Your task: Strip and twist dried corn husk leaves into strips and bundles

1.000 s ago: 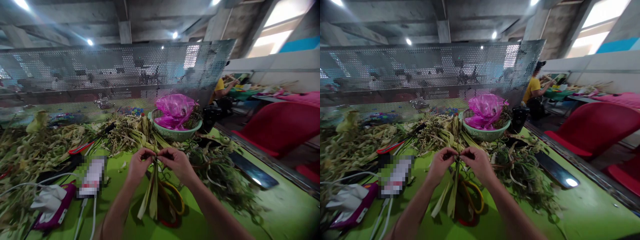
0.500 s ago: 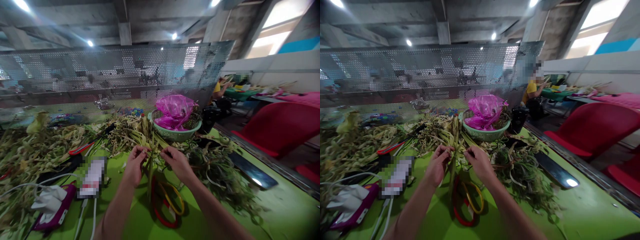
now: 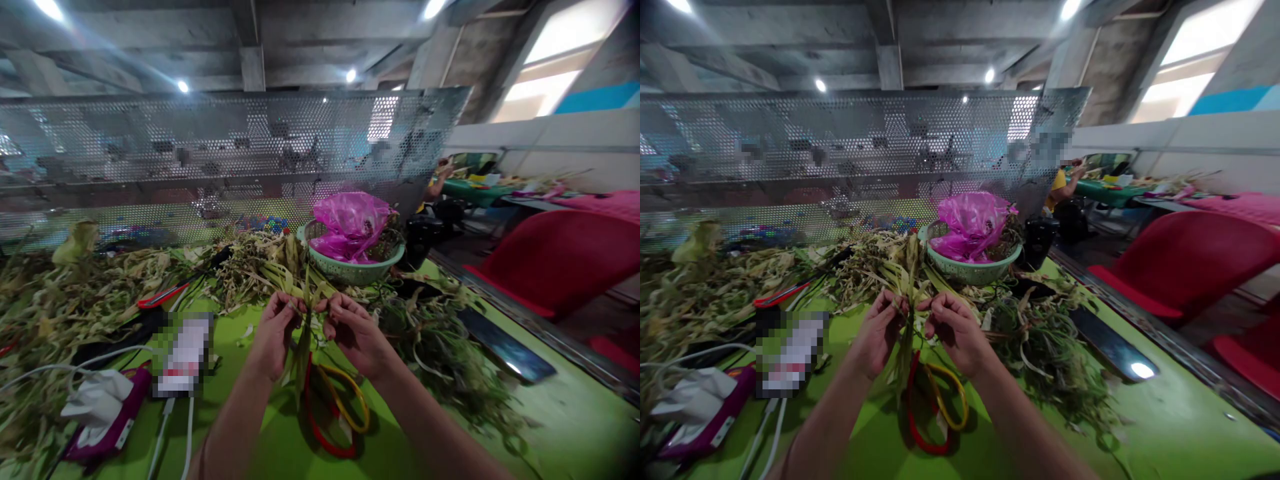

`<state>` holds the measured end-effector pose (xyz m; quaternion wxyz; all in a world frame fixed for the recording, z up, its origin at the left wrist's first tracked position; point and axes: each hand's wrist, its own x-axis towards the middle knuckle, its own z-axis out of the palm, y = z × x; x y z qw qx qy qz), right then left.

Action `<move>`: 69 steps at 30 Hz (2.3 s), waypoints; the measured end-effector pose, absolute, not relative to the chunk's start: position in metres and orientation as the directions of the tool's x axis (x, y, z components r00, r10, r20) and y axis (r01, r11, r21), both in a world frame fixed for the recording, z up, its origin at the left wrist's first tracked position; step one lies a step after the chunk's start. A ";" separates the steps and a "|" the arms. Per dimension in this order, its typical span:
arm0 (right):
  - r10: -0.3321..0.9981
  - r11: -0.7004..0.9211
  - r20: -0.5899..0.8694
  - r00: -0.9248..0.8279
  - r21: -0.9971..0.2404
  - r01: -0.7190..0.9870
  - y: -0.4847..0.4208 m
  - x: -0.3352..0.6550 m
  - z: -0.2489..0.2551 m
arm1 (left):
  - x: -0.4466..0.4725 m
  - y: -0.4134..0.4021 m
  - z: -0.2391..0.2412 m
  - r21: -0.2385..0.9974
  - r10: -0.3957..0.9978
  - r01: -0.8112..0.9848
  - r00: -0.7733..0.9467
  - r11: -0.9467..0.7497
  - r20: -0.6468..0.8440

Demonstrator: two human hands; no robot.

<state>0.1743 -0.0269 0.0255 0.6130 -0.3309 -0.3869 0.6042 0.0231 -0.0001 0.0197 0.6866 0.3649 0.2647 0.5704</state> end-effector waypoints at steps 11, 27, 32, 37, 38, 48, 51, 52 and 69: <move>0.985 0.172 0.170 0.027 -0.950 -0.260 -0.020 0.185 0.025 | 0.015 0.009 0.014 0.950 0.972 -0.282 0.148 -0.134 0.181; 0.979 0.176 0.160 0.128 -0.977 -0.120 -0.023 0.179 0.029 | 0.018 0.001 0.022 0.918 0.903 0.153 0.295 -0.367 0.312; 0.977 0.181 0.169 0.133 -0.980 -0.080 -0.025 0.174 0.028 | 0.019 0.000 0.023 0.912 0.916 0.218 0.288 -0.346 0.279; 0.952 0.286 0.294 0.083 -0.954 0.090 -0.027 0.172 0.027 | 0.020 0.003 0.019 0.959 0.941 0.132 0.267 -0.250 0.209; 0.932 0.343 0.356 0.067 -0.926 0.157 -0.027 0.173 0.026 | 0.020 0.005 0.018 0.974 0.947 0.077 0.264 -0.212 0.186; 0.713 0.614 0.687 -0.143 -0.513 0.600 -0.032 0.174 0.023 | 0.017 0.007 0.017 0.972 0.968 -0.231 0.250 0.054 0.005; 0.710 0.614 0.687 -0.157 -0.493 0.616 -0.032 0.175 0.024 | 0.016 0.007 0.017 0.960 0.966 -0.272 0.260 0.067 0.006; 0.711 0.614 0.685 -0.159 -0.493 0.617 -0.032 0.175 0.024 | 0.016 0.008 0.017 0.957 0.966 -0.283 0.258 0.067 0.009; 0.755 0.516 0.652 -0.070 -0.526 0.676 -0.029 0.174 0.020 | 0.022 0.001 0.020 0.950 0.941 0.077 0.182 -0.303 0.286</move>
